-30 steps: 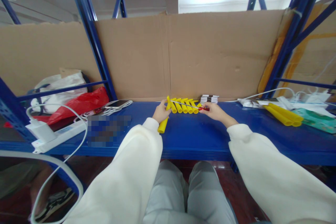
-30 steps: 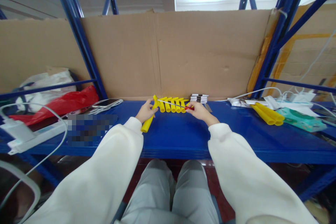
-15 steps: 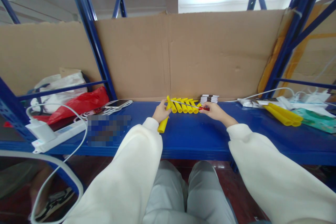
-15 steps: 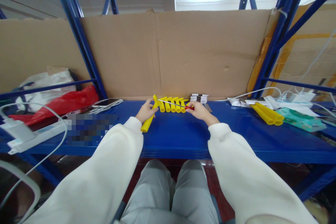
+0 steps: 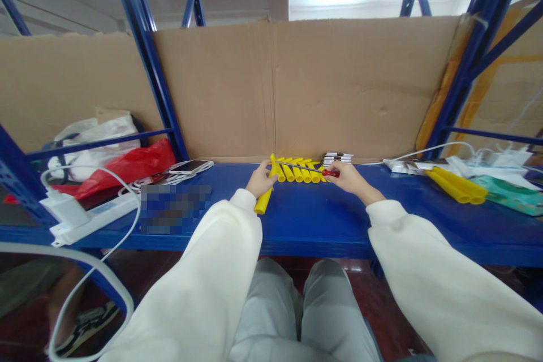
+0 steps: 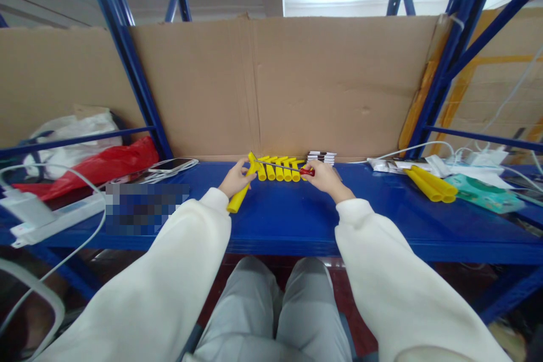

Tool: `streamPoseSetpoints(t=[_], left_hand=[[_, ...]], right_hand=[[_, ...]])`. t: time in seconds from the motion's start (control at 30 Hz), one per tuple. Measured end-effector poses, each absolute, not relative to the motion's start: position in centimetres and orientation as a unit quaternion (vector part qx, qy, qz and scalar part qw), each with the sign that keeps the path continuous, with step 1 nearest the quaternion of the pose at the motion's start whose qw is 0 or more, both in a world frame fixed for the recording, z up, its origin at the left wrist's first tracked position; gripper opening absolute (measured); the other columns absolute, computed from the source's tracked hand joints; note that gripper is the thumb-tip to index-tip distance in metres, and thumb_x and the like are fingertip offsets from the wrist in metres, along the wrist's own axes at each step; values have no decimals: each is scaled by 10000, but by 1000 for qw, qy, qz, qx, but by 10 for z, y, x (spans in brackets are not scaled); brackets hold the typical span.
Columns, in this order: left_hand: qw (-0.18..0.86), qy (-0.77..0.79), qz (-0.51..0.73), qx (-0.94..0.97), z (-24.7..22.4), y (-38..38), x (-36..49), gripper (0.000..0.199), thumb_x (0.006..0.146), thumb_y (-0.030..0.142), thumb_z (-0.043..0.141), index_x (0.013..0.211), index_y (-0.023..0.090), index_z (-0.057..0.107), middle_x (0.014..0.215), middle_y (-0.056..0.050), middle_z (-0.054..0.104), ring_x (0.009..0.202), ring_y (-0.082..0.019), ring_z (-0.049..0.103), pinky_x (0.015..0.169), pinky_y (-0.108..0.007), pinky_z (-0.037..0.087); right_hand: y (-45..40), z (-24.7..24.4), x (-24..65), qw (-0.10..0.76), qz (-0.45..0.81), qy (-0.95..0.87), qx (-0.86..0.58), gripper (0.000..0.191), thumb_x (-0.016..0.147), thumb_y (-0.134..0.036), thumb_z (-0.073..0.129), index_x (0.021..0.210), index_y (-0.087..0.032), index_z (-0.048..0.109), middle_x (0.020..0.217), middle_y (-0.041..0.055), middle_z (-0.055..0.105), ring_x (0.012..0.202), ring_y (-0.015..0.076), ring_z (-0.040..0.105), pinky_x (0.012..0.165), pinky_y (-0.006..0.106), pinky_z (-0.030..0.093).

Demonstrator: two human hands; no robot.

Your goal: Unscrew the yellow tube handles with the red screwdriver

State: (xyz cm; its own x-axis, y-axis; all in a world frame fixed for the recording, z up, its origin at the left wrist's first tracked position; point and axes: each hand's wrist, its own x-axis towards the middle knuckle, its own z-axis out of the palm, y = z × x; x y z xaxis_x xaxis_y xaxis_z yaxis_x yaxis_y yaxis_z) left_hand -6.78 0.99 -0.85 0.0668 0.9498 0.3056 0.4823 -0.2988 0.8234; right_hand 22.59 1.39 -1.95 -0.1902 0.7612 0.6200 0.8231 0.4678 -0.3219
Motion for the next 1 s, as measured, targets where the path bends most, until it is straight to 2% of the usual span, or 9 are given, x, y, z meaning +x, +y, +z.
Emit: streamPoseSetpoints(t=[0.17,0.33,0.53,0.8,1.0], left_hand=[[218,532,436,693,-12,16,-71,520,826,139,666,1332,189,555,924,-28,721,620,-141,660,660,-267,566],[170,535,433,706,-10,15,-73,564,814,151,669,1365,179,553,886,-19,713,785,-194,701,799,-318,567],[128,569,405,705,-7,10,-71,523,820,165,680,1334,191,588,893,-24,725,868,-219,714,828,-312,549],[106,603,351,708,-10,14,-72,553,803,169,702,1343,195,584,930,-42,752,917,-238,732,839,-308,550],[106,618,322,709,-10,14,-72,554,831,185,686,1371,168,566,981,-71,755,928,-244,737,827,-305,555]], right_hand=[[5,-13,223,351,-121,-778,-507,29,774,-221,649,803,-219,646,803,55,739,682,203,647,679,304,464],[-1,-11,219,322,-139,-775,-526,51,780,-265,639,799,-223,618,792,56,733,687,206,640,667,293,440],[-8,-9,213,259,-118,-769,-572,129,805,-346,650,842,-236,595,788,42,724,703,207,649,622,268,396],[-14,-8,204,211,-134,-767,-591,156,851,-307,619,963,-216,677,889,87,769,786,234,692,657,280,399],[-18,-5,202,181,-131,-777,-588,179,863,-293,583,929,-198,719,879,88,770,785,230,682,670,287,401]])
